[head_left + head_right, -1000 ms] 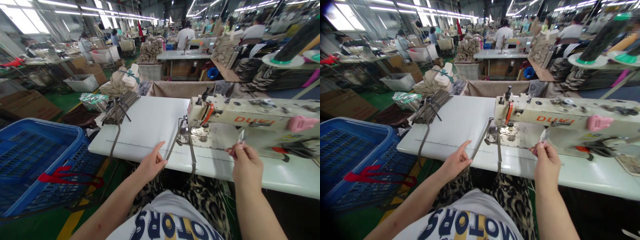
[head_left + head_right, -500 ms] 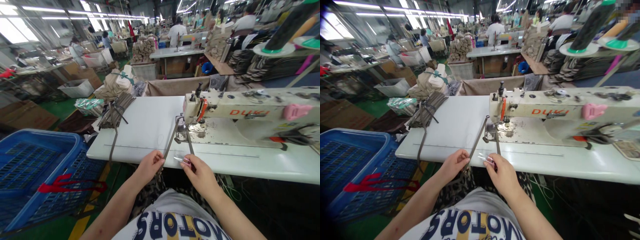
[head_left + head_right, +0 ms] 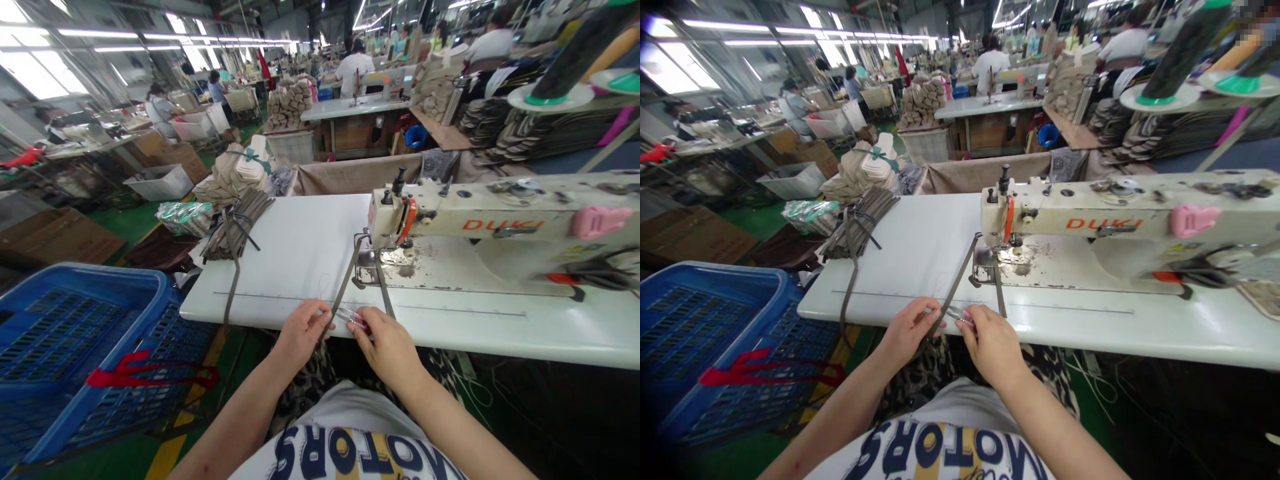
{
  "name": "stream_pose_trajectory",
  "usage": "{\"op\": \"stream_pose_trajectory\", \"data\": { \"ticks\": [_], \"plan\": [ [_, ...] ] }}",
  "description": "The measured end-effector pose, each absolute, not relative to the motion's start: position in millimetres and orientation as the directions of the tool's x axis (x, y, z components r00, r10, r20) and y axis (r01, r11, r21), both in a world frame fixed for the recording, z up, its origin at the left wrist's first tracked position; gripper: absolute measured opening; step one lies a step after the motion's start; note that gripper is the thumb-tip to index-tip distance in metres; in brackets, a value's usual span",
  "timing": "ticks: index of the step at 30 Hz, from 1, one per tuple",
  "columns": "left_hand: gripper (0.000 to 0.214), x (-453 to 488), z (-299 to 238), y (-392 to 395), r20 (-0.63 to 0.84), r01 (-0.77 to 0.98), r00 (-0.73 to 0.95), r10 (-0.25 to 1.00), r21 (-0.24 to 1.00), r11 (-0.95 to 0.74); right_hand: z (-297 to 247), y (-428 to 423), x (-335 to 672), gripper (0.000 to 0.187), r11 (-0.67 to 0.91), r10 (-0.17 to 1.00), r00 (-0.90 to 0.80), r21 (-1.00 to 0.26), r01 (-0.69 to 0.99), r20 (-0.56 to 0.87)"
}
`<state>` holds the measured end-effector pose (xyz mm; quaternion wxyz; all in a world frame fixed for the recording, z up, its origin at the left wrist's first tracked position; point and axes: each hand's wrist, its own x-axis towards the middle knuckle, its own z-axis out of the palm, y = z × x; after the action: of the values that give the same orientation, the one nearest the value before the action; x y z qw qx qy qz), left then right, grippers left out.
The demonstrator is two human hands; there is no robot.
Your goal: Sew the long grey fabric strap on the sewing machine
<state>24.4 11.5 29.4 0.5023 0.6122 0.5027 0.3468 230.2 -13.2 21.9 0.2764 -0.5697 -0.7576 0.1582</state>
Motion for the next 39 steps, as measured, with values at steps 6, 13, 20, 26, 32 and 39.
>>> {"op": "stream_pose_trajectory", "data": {
  "ticks": [6,13,20,26,32,39],
  "plan": [
    [0.037,27,35,11,-0.117,0.147,0.267,0.957,0.986,0.079,21,-11,226,0.014,0.31,0.948,-0.204,-0.559,0.769,0.244],
    [0.038,29,42,10,-0.178,0.032,0.237,0.955,0.984,0.175,16,-16,225,0.019,0.299,0.95,-0.176,-0.591,0.749,0.257],
    [0.041,30,45,9,-0.234,-0.04,0.198,0.952,0.968,0.246,15,-20,224,0.02,0.306,0.948,-0.18,-0.589,0.748,0.264],
    [0.043,32,46,6,-0.228,-0.063,0.232,0.946,0.967,0.249,14,-15,220,0.022,0.285,0.952,-0.156,-0.584,0.76,0.262],
    [0.03,27,40,5,-0.162,-0.083,0.286,0.945,0.978,0.193,10,-14,218,0.024,0.293,0.95,-0.157,-0.605,0.74,0.269],
    [0.03,21,39,4,-0.196,-0.098,0.267,0.944,0.968,0.229,12,-13,224,0.034,0.237,0.962,-0.082,-0.64,0.731,0.262]
  ]
}}
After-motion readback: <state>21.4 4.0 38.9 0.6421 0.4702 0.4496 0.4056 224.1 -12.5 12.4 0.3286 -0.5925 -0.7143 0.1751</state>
